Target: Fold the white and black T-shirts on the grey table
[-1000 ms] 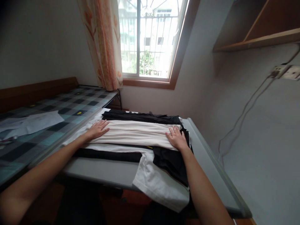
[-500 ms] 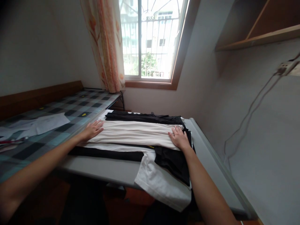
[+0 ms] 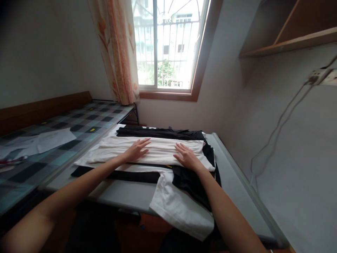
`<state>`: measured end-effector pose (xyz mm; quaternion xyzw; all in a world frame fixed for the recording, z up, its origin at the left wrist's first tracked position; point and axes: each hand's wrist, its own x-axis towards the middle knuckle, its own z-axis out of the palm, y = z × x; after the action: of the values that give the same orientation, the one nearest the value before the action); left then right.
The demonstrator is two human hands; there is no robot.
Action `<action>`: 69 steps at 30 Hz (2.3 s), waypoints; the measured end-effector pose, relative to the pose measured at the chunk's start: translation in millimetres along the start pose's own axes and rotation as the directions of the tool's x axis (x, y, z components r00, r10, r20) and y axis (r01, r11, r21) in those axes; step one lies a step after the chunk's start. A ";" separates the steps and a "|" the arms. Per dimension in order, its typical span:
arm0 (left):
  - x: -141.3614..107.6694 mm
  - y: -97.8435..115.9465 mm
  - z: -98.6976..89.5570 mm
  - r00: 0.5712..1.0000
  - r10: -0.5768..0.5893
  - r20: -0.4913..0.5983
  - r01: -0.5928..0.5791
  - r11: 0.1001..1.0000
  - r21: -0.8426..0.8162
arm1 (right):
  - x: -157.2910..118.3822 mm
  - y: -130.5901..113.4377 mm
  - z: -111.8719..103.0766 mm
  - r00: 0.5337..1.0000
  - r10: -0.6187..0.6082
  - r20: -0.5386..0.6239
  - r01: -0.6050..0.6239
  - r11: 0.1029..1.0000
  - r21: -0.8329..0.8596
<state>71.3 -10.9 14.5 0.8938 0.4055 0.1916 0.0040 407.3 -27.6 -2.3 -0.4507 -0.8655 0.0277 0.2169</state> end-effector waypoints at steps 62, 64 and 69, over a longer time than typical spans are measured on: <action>-178.6 -100.7 -129.5 0.959 -0.208 0.195 0.179 0.972 0.154 | -21.9 42.6 -17.9 0.847 0.522 0.100 -0.472 0.825 -0.311; -182.6 -103.9 -127.5 0.962 -0.179 0.208 0.145 0.975 0.171 | -22.1 42.6 -17.5 0.852 0.516 0.092 -0.468 0.827 -0.311; -188.5 -112.2 -124.2 0.978 -0.081 0.195 0.022 0.957 0.290 | -22.7 44.5 -16.3 0.853 0.515 0.087 -0.468 0.828 -0.310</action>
<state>-165.5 -90.9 47.3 0.8889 0.4497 0.0380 -0.0785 459.3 -21.6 -6.3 -0.6807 -0.7298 -0.0012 0.0640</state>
